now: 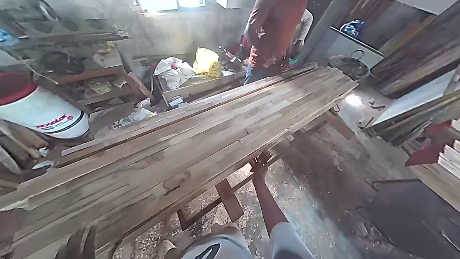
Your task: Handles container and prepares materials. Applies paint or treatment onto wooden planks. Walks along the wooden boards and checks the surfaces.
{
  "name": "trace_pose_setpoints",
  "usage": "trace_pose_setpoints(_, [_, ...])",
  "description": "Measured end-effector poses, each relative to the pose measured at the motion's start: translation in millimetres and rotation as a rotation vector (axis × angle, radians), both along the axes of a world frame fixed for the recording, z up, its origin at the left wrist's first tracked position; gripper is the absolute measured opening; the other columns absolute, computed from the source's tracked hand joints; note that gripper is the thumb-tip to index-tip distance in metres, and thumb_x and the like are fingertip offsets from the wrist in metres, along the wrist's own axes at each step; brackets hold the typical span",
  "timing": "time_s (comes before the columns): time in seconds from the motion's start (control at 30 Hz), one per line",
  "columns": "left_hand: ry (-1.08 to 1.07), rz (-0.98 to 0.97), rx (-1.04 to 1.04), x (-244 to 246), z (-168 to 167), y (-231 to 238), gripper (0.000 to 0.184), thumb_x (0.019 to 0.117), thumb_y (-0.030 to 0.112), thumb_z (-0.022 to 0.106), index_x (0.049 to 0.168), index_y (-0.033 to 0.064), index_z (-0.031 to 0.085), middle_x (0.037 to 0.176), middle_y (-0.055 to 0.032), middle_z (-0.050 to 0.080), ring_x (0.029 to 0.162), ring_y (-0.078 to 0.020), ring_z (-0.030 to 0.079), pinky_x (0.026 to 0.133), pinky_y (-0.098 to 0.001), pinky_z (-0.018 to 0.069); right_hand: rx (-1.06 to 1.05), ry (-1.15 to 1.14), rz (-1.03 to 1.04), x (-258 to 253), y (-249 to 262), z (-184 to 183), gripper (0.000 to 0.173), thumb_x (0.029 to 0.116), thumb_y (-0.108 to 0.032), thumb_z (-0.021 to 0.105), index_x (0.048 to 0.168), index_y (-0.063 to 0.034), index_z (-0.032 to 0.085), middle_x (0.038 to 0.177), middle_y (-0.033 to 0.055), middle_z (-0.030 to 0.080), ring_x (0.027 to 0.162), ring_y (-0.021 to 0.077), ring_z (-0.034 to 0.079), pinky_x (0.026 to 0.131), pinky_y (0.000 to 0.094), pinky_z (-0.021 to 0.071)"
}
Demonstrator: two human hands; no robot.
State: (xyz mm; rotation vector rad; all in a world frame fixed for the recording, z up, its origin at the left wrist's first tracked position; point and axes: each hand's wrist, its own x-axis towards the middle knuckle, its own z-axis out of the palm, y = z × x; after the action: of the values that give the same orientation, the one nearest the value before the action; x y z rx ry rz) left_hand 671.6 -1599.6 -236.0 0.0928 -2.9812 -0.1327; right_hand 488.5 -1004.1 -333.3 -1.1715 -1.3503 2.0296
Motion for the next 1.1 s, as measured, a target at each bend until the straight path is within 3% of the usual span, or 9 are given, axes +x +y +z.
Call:
trace_pose_setpoints(0.1, [-0.213,-0.151,-0.020,-38,5,-37,0.127,0.0676,0.064,0.085,0.164,0.0101,0.023,0.169,-0.0255,0.019,0.156,-0.0462,0.017,0.120,-0.0730,0.0149,0.035,0.017,-0.046,6,-7,15,0.046,0.1104,-0.014,0.044,0.154,-0.0049,0.032,0.134,0.0237,0.059,0.104,0.0309,0.069,0.082,0.0471,0.0593])
trace_pose_setpoints(0.17, [-0.155,-0.229,-0.090,-31,-23,-59,0.121,0.0755,0.077,0.067,0.164,0.0082,0.023,0.170,-0.0197,0.019,0.157,-0.0409,0.017,0.121,-0.0673,0.0208,0.078,-0.006,-0.127,17,-20,20,0.045,0.1087,-0.013,0.046,0.152,-0.0040,0.037,0.134,0.0243,0.059,0.106,0.0329,0.068,0.085,0.0493,0.0585])
trace_pose_setpoints(0.3, [-0.094,-0.288,-0.061,-5,-38,-59,0.098,0.0888,0.072,0.050,0.158,0.0033,0.037,0.164,-0.0225,0.034,0.153,-0.0424,0.029,0.123,-0.0639,0.0206,0.117,-0.045,-0.202,75,-52,5,0.042,0.1087,-0.012,0.047,0.149,0.0001,0.039,0.129,0.0256,0.059,0.102,0.0311,0.069,0.084,0.0467,0.0597])
trace_pose_setpoints(0.43, [-0.053,-0.341,0.019,38,-44,-46,0.069,0.0992,0.044,0.052,0.156,0.0056,0.043,0.161,-0.0206,0.041,0.148,-0.0420,0.039,0.119,-0.0622,0.0314,0.041,-0.003,-0.315,153,-91,-12,0.044,0.1102,-0.011,0.043,0.152,-0.0029,0.032,0.134,0.0244,0.056,0.107,0.0323,0.070,0.085,0.0485,0.0618])
trace_pose_setpoints(0.6, [0.016,-0.414,0.192,84,-76,-47,0.030,0.0958,0.014,0.058,0.123,0.0091,0.070,0.122,-0.0186,0.070,0.112,-0.0396,0.067,0.092,-0.0579,0.0546,0.018,-0.130,-0.434,269,-162,-35,0.046,0.1117,-0.015,0.039,0.155,-0.0064,0.026,0.138,0.0240,0.052,0.106,0.0317,0.068,0.084,0.0479,0.0604])
trace_pose_setpoints(0.67, [-0.190,-0.406,0.271,91,-97,-53,0.039,0.0936,0.012,0.066,0.132,0.0093,0.068,0.137,-0.0212,0.063,0.126,-0.0401,0.061,0.106,-0.0555,0.0494,0.021,-0.154,-0.474,308,-191,-41,0.046,0.1118,-0.016,0.038,0.155,-0.0068,0.026,0.138,0.0230,0.051,0.107,0.0311,0.067,0.086,0.0478,0.0595])
trace_pose_setpoints(0.8, [-0.478,-0.531,0.266,81,-126,-67,0.060,0.0976,0.028,0.062,0.152,0.0074,0.049,0.156,-0.0150,0.049,0.144,-0.0326,0.048,0.119,-0.0503,0.0378,0.047,-0.173,-0.510,367,-240,-28,0.047,0.1114,-0.014,0.039,0.156,-0.0068,0.026,0.140,0.0229,0.051,0.110,0.0321,0.067,0.088,0.0488,0.0598])
trace_pose_setpoints(0.9, [-0.482,-0.520,0.201,63,-125,-65,0.080,0.0848,0.032,0.075,0.155,0.0077,0.044,0.144,-0.0198,0.057,0.129,-0.0394,0.057,0.107,-0.0592,0.0446,0.076,-0.184,-0.506,395,-263,-18,0.043,0.1115,-0.015,0.040,0.152,-0.0047,0.031,0.134,0.0217,0.055,0.104,0.0299,0.069,0.084,0.0462,0.0609])
trace_pose_setpoints(1.1, [-0.633,-0.516,0.127,61,-121,-53,0.059,0.1012,0.044,0.061,0.143,0.0031,0.055,0.133,-0.0259,0.061,0.123,-0.0453,0.059,0.105,-0.0578,0.0475,0.087,-0.180,-0.320,406,-285,-8,0.038,0.1105,-0.014,0.040,0.146,-0.0018,0.038,0.120,0.0184,0.065,0.088,0.0240,0.072,0.070,0.0394,0.0614])
